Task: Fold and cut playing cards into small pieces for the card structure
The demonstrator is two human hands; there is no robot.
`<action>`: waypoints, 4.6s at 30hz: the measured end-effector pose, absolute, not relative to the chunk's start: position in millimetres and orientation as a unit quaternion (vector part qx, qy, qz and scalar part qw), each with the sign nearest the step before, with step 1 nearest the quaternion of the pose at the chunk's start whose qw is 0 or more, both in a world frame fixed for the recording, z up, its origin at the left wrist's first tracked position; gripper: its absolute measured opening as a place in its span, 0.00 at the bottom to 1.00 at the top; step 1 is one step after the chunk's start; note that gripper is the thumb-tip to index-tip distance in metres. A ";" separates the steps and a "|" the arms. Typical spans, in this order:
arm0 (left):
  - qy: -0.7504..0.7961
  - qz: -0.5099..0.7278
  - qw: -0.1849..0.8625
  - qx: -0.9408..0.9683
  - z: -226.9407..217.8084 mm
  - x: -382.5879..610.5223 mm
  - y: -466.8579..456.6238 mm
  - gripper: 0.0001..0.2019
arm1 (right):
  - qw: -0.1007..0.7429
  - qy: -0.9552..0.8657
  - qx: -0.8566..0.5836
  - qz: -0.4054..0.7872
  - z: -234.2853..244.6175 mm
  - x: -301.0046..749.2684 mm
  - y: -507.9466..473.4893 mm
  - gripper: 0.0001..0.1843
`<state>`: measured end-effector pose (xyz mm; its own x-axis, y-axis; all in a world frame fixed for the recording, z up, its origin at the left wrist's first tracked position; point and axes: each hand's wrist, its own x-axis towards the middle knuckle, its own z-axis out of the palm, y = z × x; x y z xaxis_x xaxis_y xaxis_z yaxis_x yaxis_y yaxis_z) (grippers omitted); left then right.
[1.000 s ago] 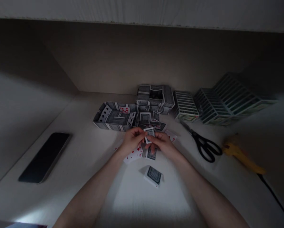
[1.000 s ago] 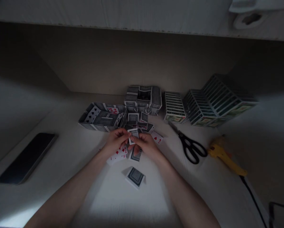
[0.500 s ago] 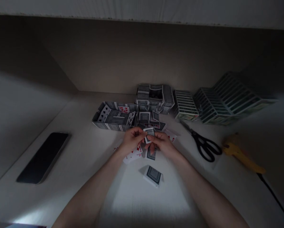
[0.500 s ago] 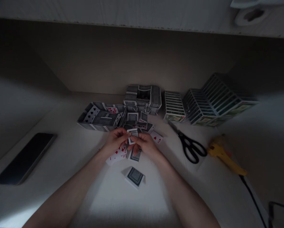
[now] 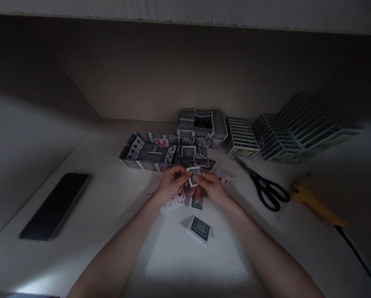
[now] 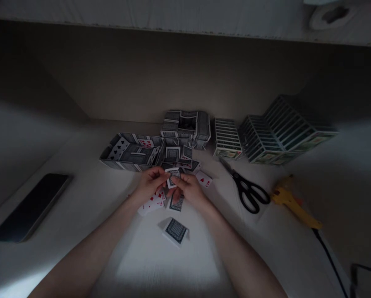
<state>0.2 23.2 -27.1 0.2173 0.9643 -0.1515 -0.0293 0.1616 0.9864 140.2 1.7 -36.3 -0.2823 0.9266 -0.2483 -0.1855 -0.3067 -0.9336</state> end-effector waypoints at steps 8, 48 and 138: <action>0.471 0.418 0.598 0.496 -27.5 0.6 23.2 0.14 | 0.417 -0.434 -0.462 0.652 -40.3 138.7 0.3 0.22; 0.457 0.378 0.624 0.509 -25.8 -0.5 23.5 0.15 | 0.507 -0.405 -0.475 0.594 -42.8 134.3 0.5 0.17; 0.472 0.425 0.561 0.531 -44.3 8.7 19.7 0.15 | 0.567 -0.365 -0.489 0.553 -43.2 136.4 4.4 0.14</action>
<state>8.7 19.7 -44.3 0.1931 0.9781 -0.0781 0.0243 0.0748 0.9969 136.4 4.4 -43.2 0.1231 0.9842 -0.1273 -0.2704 -0.0901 -0.9585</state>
